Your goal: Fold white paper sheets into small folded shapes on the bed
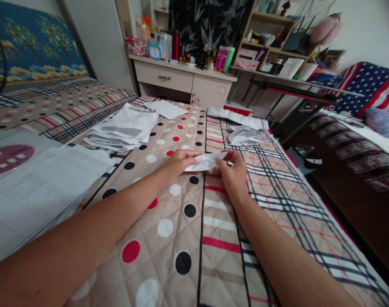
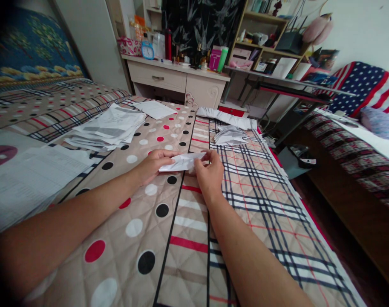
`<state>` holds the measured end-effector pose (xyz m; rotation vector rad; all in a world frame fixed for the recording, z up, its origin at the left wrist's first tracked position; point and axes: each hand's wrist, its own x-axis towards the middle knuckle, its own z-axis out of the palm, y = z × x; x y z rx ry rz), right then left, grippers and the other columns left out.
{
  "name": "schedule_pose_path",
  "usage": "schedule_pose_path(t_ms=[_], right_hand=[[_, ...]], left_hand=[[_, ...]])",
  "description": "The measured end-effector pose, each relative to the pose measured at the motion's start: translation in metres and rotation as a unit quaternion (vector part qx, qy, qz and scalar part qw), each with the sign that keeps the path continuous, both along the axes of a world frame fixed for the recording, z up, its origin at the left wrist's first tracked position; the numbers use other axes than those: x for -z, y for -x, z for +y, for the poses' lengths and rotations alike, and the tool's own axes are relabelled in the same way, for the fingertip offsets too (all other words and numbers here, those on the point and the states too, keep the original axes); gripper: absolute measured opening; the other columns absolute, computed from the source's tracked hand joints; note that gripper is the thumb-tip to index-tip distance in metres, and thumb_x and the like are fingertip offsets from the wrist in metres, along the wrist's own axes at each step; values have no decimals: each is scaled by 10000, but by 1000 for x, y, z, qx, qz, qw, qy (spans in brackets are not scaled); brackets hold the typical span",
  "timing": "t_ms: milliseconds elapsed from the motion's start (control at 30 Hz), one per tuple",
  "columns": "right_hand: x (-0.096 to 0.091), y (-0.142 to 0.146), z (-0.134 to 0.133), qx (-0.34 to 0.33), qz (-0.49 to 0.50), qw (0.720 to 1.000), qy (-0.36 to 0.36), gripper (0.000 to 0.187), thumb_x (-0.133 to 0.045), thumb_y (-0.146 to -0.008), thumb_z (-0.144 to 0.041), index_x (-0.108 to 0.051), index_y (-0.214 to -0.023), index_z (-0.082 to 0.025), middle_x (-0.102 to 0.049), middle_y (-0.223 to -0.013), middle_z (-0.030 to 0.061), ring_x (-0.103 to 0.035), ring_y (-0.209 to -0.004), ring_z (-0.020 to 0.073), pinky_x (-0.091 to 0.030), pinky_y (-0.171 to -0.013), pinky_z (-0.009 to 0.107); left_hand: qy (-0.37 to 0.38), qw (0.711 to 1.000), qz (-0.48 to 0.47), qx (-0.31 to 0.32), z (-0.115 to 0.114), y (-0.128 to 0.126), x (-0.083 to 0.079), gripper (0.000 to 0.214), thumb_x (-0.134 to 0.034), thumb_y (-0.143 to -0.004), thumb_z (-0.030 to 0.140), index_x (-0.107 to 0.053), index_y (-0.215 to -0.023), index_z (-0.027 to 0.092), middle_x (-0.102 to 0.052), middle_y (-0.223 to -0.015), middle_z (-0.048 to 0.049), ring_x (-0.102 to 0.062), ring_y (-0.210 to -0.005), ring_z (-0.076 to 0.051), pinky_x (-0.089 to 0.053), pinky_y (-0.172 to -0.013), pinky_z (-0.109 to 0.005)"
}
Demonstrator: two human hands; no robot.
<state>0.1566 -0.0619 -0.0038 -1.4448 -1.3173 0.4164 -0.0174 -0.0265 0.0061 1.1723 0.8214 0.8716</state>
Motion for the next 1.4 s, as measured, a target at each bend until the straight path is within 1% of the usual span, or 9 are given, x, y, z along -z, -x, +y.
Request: schedule_pose_path(t_ms=[67, 200, 267, 367, 500, 733, 900, 1233, 1400], right_hand=[[1, 1, 0, -11, 28, 1000, -5, 390, -597, -711, -267, -627, -1093, -195, -671, -927, 28, -547, -558, 124, -450, -519, 265], [2, -2, 3, -5, 29, 1000, 9, 180, -617, -709, -272, -707, -823, -166, -692, -774, 43, -554, -584, 147, -452, -548, 272], [3, -13, 8, 21, 16, 1000, 2, 179, -629, -707, -277, -721, -802, -157, -685, -711, 39, -560, -577, 155, -440, -541, 271], [3, -42, 18, 105, -19, 994, -24, 204, -648, -694, -277, -742, -823, -150, -672, -660, 25, -549, -553, 150, -430, -545, 273], [7, -91, 31, 200, -36, 978, -39, 223, -683, -657, -282, -746, -817, -141, -656, -619, 18, -539, -535, 151, -437, -560, 285], [19, -139, 60, 286, -57, 956, -40, 216, -659, -666, -291, -734, -818, -156, -699, -704, 57, -606, -610, 203, -461, -569, 305], [16, -147, 77, 323, -128, 937, 12, 228, -680, -653, -318, -750, -825, -186, -695, -698, 44, -603, -627, 210, -434, -592, 310], [12, -152, 100, 384, -154, 910, 26, 206, -660, -685, -339, -743, -818, -205, -684, -727, 38, -567, -641, 199, -415, -615, 309], [7, -144, 113, 399, -199, 895, 24, 158, -629, -696, -297, -729, -782, -210, -656, -876, 73, -564, -774, 230, -424, -679, 345]], left_hand=[[7, 1000, 9, -10, 0, 0, -1, 387, -690, -663, 259, -736, -1022, 122, -728, -820, -48, -624, -666, -147, -501, -645, -276], [-9, 1000, 11, -26, 2, 3, 0, 383, -708, -706, 302, -727, -1044, 125, -742, -904, -72, -661, -786, -164, -510, -739, -287], [-44, 999, 17, -23, 4, 4, 2, 411, -706, -729, 306, -706, -1103, 135, -731, -1042, -93, -667, -889, -184, -516, -807, -313], [-121, 991, 60, -12, 6, 5, 6, 419, -689, -761, 291, -680, -1151, 138, -684, -1186, -119, -647, -1021, -218, -520, -872, -359], [-205, 972, 116, -14, 8, 4, 14, 307, -673, -770, 231, -711, -1052, 116, -682, -1163, -131, -648, -1051, -218, -507, -952, -387], [-228, 966, 116, -14, 11, 2, 21, 245, -625, -800, 151, -716, -1025, 125, -701, -1129, -119, -676, -1018, -194, -533, -941, -369], [-224, 965, 132, -13, 10, 1, 18, 246, -610, -804, 120, -718, -1025, 117, -709, -1122, -120, -683, -1004, -191, -540, -933, -359], [-249, 957, 148, -5, 12, 2, 20, 239, -585, -817, 128, -729, -1006, 146, -722, -1096, -90, -689, -977, -174, -551, -903, -330], [-262, 952, 159, -6, 12, 1, 20, 234, -574, -815, 132, -737, -981, 159, -719, -1078, -75, -684, -969, -165, -555, -871, -304]])
